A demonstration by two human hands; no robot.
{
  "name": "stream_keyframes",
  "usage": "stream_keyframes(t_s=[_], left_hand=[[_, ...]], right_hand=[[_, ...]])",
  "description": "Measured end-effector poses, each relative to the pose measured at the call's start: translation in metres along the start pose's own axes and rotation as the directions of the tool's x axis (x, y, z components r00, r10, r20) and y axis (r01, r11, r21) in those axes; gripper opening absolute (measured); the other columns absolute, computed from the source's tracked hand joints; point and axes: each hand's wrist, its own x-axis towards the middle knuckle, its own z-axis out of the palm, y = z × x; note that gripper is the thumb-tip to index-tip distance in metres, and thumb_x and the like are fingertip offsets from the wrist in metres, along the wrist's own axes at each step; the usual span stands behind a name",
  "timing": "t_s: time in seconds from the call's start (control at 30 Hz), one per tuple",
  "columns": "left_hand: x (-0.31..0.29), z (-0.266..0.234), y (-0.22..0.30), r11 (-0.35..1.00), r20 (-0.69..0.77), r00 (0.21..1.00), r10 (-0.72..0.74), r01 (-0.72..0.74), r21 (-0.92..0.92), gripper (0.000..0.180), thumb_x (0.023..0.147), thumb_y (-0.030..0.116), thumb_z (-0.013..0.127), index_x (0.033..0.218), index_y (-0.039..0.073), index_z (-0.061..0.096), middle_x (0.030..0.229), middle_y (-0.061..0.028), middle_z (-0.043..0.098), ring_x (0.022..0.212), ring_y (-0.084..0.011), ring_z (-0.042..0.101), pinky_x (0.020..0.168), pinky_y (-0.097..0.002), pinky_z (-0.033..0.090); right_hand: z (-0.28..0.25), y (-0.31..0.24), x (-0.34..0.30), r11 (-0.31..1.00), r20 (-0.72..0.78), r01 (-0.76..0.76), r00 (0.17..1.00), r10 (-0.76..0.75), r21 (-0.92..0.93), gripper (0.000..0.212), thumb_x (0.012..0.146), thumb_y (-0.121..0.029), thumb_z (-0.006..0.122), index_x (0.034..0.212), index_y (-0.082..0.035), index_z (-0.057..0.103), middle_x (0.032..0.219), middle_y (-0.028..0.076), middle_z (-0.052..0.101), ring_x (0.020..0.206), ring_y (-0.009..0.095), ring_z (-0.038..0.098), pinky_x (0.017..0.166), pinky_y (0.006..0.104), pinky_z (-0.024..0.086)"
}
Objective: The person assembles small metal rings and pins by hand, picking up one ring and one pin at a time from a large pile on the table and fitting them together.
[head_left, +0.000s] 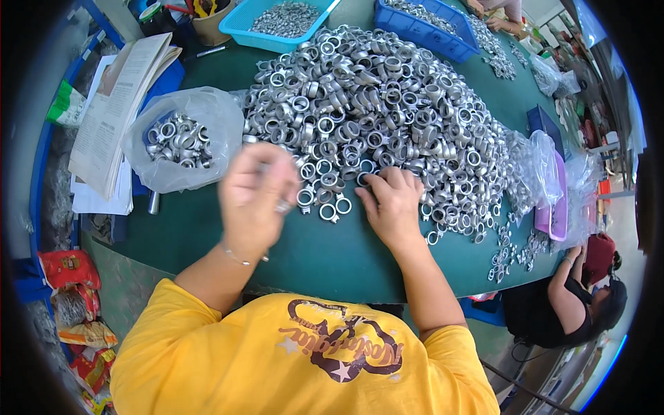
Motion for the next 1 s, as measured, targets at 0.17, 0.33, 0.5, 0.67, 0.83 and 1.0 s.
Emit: stream_keyframes(t_s=[0.17, 0.33, 0.5, 0.67, 0.83, 1.0], left_hand=[[0.038, -0.052, 0.042, 0.740, -0.224, 0.815, 0.534, -0.323, 0.590, 0.011, 0.090, 0.011, 0.051, 0.089, 0.000, 0.054, 0.081, -0.0066, 0.055, 0.068, -0.0090, 0.049, 0.063, -0.0197, 0.038], [0.045, -0.056, 0.044, 0.551, -0.103, 0.758, 0.644, -0.366, 0.750, 0.007, 0.082, 0.003, 0.060, 0.086, -0.002, 0.057, 0.095, -0.0079, 0.057, 0.087, -0.0153, 0.054, 0.078, -0.0262, 0.043], [0.007, 0.004, 0.004, 0.880, 0.171, 0.977, 0.124, -0.188, 0.437, 0.014, 0.079, 0.003, 0.064, 0.090, 0.002, 0.057, 0.089, -0.0034, 0.055, 0.072, -0.0084, 0.054, 0.064, -0.0200, 0.044], [-0.011, 0.007, -0.037, 0.752, 0.324, 0.715, -0.620, 0.659, -0.016, 0.016, 0.084, 0.014, 0.062, 0.094, 0.002, 0.059, 0.083, -0.0033, 0.061, 0.068, -0.0088, 0.056, 0.061, -0.0209, 0.046], [-0.019, 0.005, -0.048, 0.676, 0.377, 0.677, -0.632, 0.719, -0.159, 0.014, 0.086, 0.012, 0.060, 0.095, 0.001, 0.059, 0.084, -0.0040, 0.062, 0.071, -0.0109, 0.058, 0.064, -0.0228, 0.048], [-0.022, 0.006, -0.051, 0.832, 0.370, 0.781, -0.503, 0.553, -0.036, 0.009, 0.084, 0.006, 0.059, 0.091, -0.001, 0.060, 0.086, -0.0043, 0.059, 0.073, -0.0108, 0.057, 0.068, -0.0228, 0.048]], right_hand=[[0.003, 0.001, 0.001, 0.999, 0.017, 0.038, 0.999, -0.038, -0.008, 0.011, 0.066, -0.016, 0.070, 0.075, -0.011, 0.065, 0.077, 0.004, 0.049, 0.081, 0.023, 0.047, 0.075, 0.0389, 0.031], [-0.008, -0.004, -0.005, 0.871, -0.068, 0.018, 0.998, 0.018, 0.490, 0.020, 0.068, -0.003, 0.073, 0.082, -0.003, 0.059, 0.098, 0.010, 0.060, 0.081, 0.022, 0.057, 0.069, 0.0302, 0.048], [-0.015, -0.017, -0.017, 0.646, 0.026, -0.147, 0.981, 0.193, 0.749, 0.038, 0.070, 0.004, 0.070, 0.099, -0.002, 0.046, 0.103, 0.011, 0.061, 0.084, 0.014, 0.059, 0.069, 0.0241, 0.048], [-0.020, -0.026, -0.020, 0.533, -0.022, -0.066, 0.987, 0.156, 0.843, 0.048, 0.071, 0.007, 0.068, 0.108, -0.003, 0.039, 0.105, 0.014, 0.060, 0.091, 0.018, 0.059, 0.074, 0.0256, 0.047], [-0.015, -0.023, -0.027, 0.335, 0.026, -0.101, 0.975, 0.220, 0.937, 0.052, 0.070, 0.009, 0.068, 0.111, -0.003, 0.038, 0.109, 0.015, 0.056, 0.096, 0.019, 0.057, 0.078, 0.0277, 0.048], [-0.008, -0.020, -0.031, 0.217, 0.080, -0.133, 0.968, 0.236, 0.967, 0.052, 0.071, 0.007, 0.068, 0.114, -0.001, 0.041, 0.111, 0.015, 0.054, 0.094, 0.018, 0.057, 0.078, 0.0278, 0.048]])
